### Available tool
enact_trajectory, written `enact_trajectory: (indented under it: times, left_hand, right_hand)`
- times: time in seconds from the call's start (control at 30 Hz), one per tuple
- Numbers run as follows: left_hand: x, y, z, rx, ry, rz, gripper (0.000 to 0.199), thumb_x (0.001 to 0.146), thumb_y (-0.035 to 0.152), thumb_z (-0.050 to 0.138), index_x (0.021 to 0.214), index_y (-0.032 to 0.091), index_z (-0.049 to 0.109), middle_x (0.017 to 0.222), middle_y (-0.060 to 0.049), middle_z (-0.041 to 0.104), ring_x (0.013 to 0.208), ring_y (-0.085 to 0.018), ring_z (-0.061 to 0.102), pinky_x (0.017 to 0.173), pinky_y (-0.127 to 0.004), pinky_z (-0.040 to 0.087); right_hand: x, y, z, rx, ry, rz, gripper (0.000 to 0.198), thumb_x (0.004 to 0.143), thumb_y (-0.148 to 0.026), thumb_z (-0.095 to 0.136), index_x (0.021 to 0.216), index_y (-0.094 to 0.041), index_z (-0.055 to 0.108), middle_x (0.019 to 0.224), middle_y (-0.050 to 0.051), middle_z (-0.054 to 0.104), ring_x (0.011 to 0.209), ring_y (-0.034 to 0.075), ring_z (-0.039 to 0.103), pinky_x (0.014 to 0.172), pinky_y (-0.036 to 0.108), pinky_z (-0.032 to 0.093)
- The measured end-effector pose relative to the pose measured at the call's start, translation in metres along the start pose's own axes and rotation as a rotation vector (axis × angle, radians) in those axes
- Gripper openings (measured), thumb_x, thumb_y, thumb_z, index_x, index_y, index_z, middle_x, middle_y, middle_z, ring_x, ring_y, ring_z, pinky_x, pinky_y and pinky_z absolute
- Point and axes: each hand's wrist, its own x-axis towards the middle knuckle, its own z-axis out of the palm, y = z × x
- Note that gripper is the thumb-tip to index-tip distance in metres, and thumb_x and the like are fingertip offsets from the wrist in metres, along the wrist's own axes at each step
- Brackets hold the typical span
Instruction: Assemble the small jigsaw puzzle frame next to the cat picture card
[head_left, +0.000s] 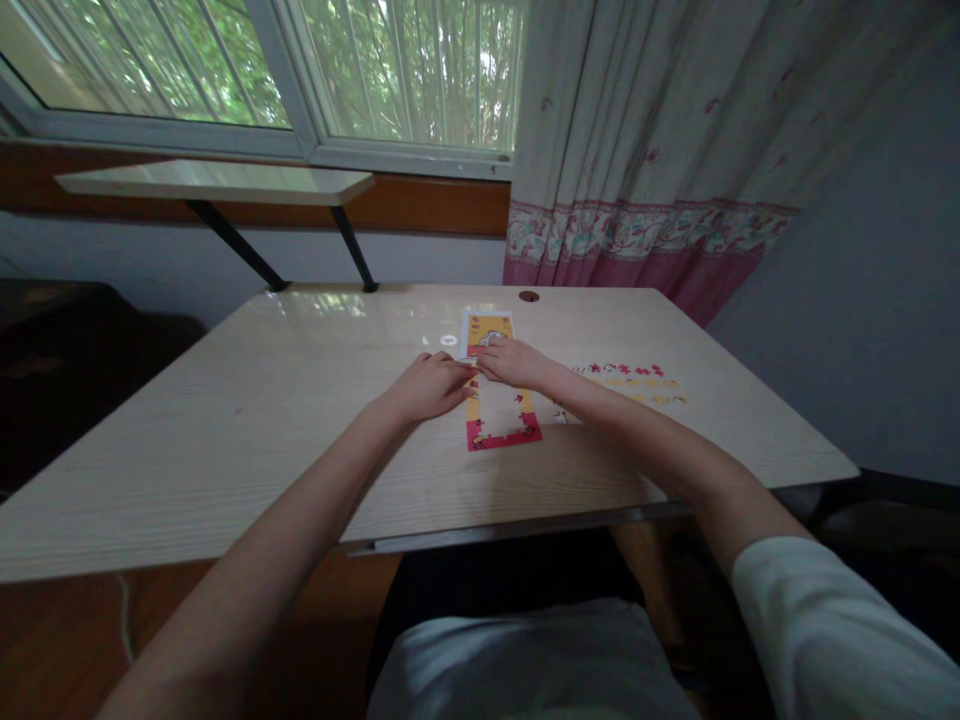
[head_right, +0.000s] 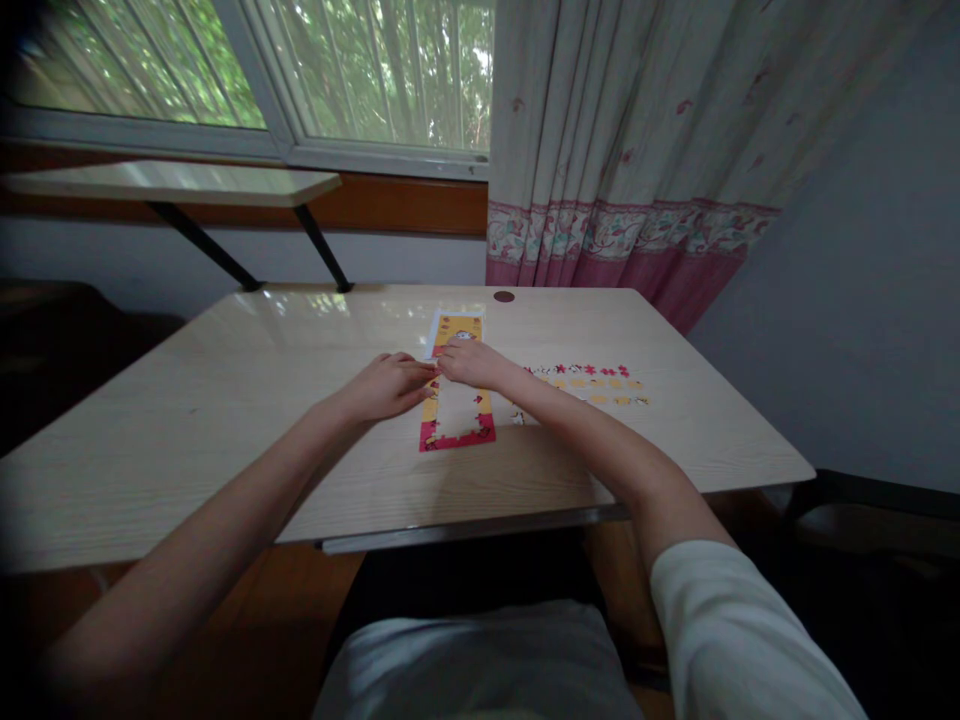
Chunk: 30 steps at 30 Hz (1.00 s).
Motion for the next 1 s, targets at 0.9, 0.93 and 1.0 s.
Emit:
enact_trajectory:
  times: [0.9, 0.93, 1.0]
  left_hand:
    - [0.003, -0.004, 0.013, -0.009, 0.061, -0.098, 0.045, 0.091, 0.048, 0.035, 0.126, 0.026, 0.052, 0.12, -0.01, 0.054, 0.108, -0.028, 0.048, 0.087, -0.043, 0.039]
    - [0.003, -0.003, 0.011, 0.015, 0.054, -0.099, 0.045, 0.091, 0.048, 0.034, 0.126, 0.026, 0.052, 0.119, -0.01, 0.054, 0.108, -0.029, 0.048, 0.087, -0.043, 0.038]
    - [0.002, -0.001, 0.009, 0.046, 0.042, -0.103, 0.045, 0.092, 0.048, 0.032, 0.126, 0.026, 0.052, 0.119, -0.01, 0.055, 0.107, -0.029, 0.048, 0.086, -0.043, 0.038]
  right_hand:
    - [-0.013, -0.004, -0.009, 0.129, 0.008, 0.049, 0.034, 0.096, -0.029, 0.037, 0.091, -0.011, 0.066, 0.082, 0.01, 0.065, 0.079, 0.016, 0.055, 0.076, 0.029, 0.038]
    - [-0.013, -0.005, -0.008, 0.098, 0.01, 0.017, 0.034, 0.096, -0.027, 0.036, 0.089, -0.011, 0.066, 0.081, 0.01, 0.065, 0.079, 0.016, 0.054, 0.075, 0.029, 0.038]
    - [-0.014, -0.005, -0.006, 0.05, 0.021, -0.025, 0.035, 0.096, -0.024, 0.034, 0.087, -0.011, 0.065, 0.078, 0.009, 0.064, 0.079, 0.016, 0.054, 0.073, 0.028, 0.037]
